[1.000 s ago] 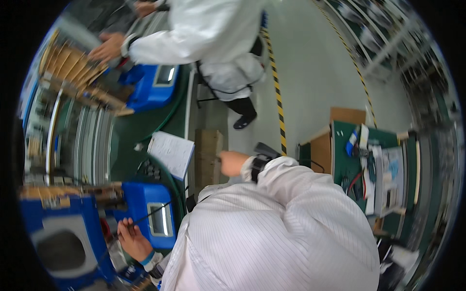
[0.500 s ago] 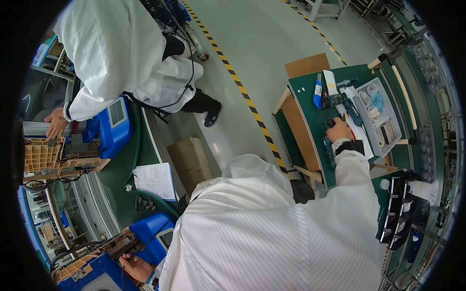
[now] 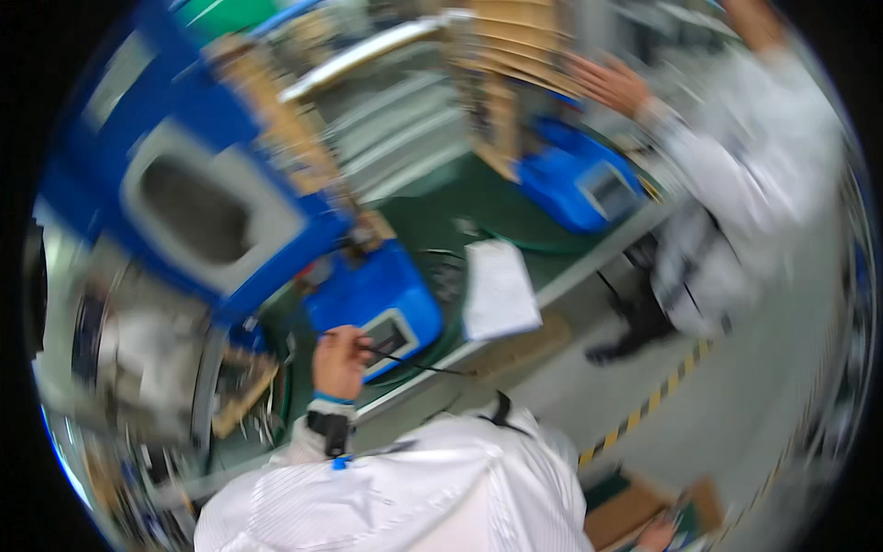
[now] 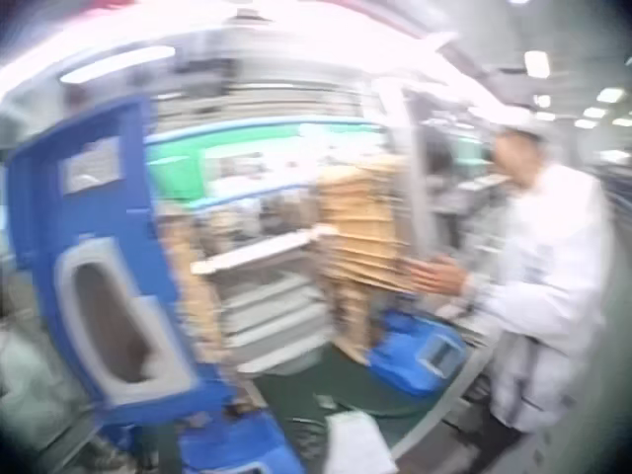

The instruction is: Assembling electronic components, including organizing parts in trays, wiring, and installing a circuit board into a chassis.

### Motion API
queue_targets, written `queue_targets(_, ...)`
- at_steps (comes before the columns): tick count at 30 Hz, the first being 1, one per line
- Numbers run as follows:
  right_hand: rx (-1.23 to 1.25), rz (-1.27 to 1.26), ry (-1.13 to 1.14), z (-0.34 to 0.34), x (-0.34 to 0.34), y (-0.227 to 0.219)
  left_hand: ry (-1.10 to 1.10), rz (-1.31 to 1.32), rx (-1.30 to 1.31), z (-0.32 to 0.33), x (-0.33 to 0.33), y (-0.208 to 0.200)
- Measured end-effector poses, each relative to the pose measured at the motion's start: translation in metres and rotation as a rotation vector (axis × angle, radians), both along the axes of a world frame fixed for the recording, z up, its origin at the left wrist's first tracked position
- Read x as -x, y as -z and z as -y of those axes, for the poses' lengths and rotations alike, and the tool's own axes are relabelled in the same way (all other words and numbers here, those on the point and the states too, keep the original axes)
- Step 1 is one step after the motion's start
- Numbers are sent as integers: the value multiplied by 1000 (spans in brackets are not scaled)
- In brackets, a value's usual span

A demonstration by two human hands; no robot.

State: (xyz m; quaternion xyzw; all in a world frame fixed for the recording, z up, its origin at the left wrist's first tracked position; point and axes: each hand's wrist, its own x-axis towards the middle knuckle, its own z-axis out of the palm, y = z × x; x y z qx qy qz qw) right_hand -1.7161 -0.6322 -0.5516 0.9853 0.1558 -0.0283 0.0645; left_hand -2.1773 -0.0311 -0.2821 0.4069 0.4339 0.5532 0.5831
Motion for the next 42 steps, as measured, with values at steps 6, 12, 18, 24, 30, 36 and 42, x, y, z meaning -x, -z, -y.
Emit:
queue_targets(6,-330,-821,-483,-222,-4,-15,-90,-135,30,34,26,19)
queue_targets(12,-40,-1063,-721,-340,-11,-37,-364,-177,64,84,79,31)
queue_targets(18,-210,-1144,-766,-426,-28,-3,-661,-371,6,114,126,24)
queue_targets(24,-251,-1150,-908,-467,81,-68,-874,-209,-79,127,181,30)
queue_targets(30,-162,-1072,-957,-461,125,-47,-1003,-10,-127,105,209,11)
queue_targets(36,10,-1107,-703,-450,156,-65,-952,-462,30,72,224,53)
queue_targets(42,-97,-1083,-243,-376,115,-32,-888,-514,80,40,225,78)
